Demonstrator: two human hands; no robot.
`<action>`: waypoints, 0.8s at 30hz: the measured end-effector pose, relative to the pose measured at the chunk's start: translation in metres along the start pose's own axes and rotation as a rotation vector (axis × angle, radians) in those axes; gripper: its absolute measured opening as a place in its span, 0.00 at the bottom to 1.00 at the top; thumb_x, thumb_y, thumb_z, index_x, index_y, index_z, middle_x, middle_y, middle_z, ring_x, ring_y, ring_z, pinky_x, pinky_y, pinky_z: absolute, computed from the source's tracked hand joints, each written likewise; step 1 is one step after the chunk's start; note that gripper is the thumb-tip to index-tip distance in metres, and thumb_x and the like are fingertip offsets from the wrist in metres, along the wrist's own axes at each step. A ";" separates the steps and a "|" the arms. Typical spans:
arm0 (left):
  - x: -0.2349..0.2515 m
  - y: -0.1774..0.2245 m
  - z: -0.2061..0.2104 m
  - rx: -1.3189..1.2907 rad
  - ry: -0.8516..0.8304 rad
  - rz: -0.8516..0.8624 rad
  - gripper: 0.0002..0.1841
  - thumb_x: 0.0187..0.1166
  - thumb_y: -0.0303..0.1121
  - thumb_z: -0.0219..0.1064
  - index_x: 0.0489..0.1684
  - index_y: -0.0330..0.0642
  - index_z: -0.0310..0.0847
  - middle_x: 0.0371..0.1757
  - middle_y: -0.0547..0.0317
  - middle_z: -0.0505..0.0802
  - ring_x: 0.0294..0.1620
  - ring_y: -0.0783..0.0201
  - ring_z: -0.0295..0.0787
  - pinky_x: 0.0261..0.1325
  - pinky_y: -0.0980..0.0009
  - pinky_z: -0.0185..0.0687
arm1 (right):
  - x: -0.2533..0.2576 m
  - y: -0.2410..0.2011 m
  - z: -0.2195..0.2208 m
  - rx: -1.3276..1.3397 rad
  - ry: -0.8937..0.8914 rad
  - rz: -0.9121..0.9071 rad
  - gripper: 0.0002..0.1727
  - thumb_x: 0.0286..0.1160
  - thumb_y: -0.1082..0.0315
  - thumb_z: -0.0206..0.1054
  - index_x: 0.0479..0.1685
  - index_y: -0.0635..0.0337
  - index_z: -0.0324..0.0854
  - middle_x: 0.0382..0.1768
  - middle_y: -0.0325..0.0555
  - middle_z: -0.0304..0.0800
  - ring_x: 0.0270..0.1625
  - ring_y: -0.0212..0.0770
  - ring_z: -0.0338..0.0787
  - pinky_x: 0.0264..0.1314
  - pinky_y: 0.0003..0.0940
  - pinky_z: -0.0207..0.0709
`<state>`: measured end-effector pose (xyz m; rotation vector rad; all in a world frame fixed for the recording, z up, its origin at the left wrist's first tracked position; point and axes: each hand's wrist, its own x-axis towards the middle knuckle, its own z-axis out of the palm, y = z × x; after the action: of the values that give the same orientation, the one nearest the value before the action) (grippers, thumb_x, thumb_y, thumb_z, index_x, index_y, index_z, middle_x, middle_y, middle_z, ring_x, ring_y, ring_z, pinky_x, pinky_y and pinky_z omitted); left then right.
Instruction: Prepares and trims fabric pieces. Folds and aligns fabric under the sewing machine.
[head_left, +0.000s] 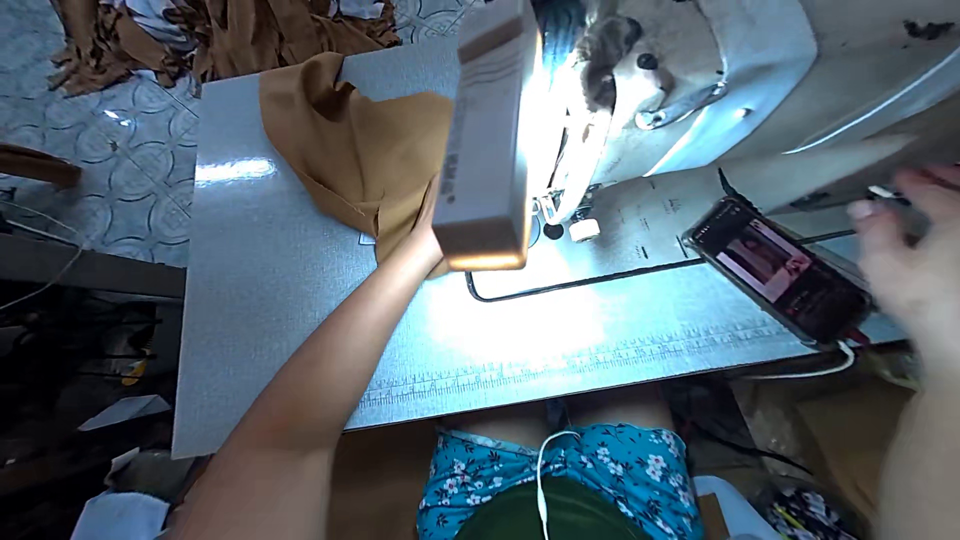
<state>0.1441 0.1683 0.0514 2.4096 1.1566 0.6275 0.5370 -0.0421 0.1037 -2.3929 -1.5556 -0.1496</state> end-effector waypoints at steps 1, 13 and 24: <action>0.006 0.005 0.001 0.025 -0.040 -0.072 0.26 0.75 0.38 0.73 0.67 0.27 0.81 0.66 0.35 0.89 0.75 0.46 0.82 0.81 0.53 0.68 | -0.009 -0.039 -0.001 0.079 0.006 -0.039 0.31 0.92 0.52 0.50 0.75 0.71 0.76 0.74 0.76 0.77 0.76 0.78 0.76 0.74 0.80 0.62; 0.019 -0.013 0.020 -0.229 -0.181 -0.509 0.21 0.86 0.27 0.62 0.74 0.24 0.73 0.75 0.33 0.82 0.78 0.50 0.77 0.83 0.61 0.65 | 0.035 -0.248 0.050 0.826 -0.468 0.232 0.21 0.87 0.77 0.56 0.75 0.80 0.69 0.72 0.68 0.77 0.75 0.46 0.76 0.79 0.34 0.64; 0.035 -0.014 0.018 -0.017 -0.279 -0.592 0.23 0.86 0.35 0.66 0.73 0.26 0.76 0.75 0.28 0.81 0.80 0.38 0.74 0.83 0.43 0.60 | 0.046 -0.244 0.048 0.698 -0.584 0.250 0.17 0.84 0.76 0.61 0.66 0.78 0.76 0.60 0.67 0.84 0.62 0.49 0.83 0.71 0.42 0.71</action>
<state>0.1645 0.2022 0.0370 1.9066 1.6141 0.1068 0.3312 0.1044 0.1125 -2.0877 -1.1847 1.0436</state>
